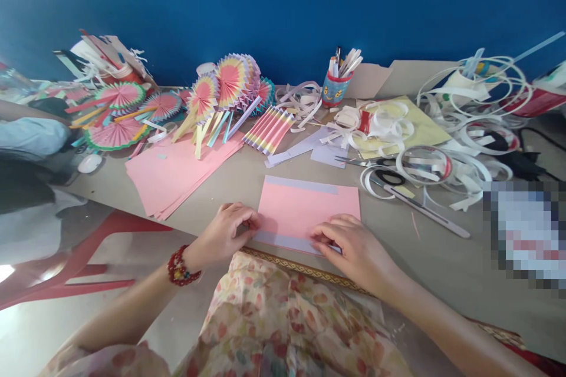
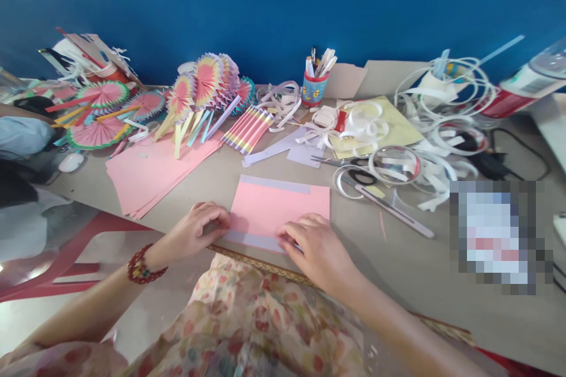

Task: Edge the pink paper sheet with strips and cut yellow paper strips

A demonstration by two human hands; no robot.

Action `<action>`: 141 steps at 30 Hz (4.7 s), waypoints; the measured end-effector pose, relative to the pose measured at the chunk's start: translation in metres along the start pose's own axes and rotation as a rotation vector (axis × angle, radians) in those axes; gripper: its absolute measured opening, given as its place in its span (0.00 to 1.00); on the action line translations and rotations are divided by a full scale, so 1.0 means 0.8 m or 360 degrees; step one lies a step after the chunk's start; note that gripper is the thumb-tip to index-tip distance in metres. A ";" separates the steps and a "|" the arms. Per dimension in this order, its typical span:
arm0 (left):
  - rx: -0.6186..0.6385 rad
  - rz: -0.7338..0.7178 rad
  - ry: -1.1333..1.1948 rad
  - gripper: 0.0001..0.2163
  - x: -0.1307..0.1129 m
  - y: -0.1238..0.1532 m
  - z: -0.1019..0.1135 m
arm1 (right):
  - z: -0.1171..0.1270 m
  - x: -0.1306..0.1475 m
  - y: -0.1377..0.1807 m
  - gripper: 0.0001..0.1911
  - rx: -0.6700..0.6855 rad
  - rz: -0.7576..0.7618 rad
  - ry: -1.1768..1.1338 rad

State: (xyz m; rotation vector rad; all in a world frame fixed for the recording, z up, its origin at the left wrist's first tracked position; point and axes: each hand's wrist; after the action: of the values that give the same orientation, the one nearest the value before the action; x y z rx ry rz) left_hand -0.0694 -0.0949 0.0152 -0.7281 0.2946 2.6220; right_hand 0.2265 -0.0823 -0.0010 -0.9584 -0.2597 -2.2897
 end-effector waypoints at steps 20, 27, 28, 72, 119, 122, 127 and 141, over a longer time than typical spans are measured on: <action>-0.0024 -0.0092 -0.0109 0.03 0.003 0.003 -0.002 | -0.006 -0.004 0.002 0.01 -0.0043 0.0028 -0.0012; -0.0039 -0.0113 -0.0169 0.05 0.002 0.004 -0.004 | -0.007 -0.004 0.004 0.02 -0.0048 0.0033 -0.0007; -0.0037 -0.0115 -0.0178 0.05 0.002 0.004 -0.004 | -0.007 -0.004 0.004 0.02 -0.0053 0.0037 -0.0005; -0.0049 -0.0100 -0.0269 0.06 -0.002 0.007 -0.005 | -0.007 0.002 0.003 0.06 -0.0006 0.0074 0.0126; -0.0257 -0.0108 -0.0335 0.07 0.003 0.006 -0.011 | 0.019 -0.004 0.031 0.08 0.0068 0.0023 0.0291; -0.0262 -0.0174 -0.0339 0.08 -0.001 -0.009 -0.005 | 0.015 -0.009 0.023 0.08 0.0010 0.0031 0.0296; -0.0185 -0.0288 -0.0338 0.05 0.000 -0.036 0.001 | 0.018 -0.020 0.015 0.07 -0.0123 0.0126 0.0279; -0.0249 -0.0617 -0.0919 0.10 -0.013 -0.198 0.027 | 0.104 -0.070 -0.143 0.09 -0.0025 -0.0099 0.0922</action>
State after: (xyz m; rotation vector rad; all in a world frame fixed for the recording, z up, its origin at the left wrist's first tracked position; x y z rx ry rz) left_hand -0.0027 0.0505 0.0239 -0.0366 -0.2030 2.3612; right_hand 0.2326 0.0670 0.0260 -0.2649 -0.0219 -2.5126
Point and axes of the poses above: each hand's wrist, its own y-axis away from the middle knuckle, its own z-axis out of the back of the hand, x = y × z, and after that the axes turned 6 degrees about -y, right-handed
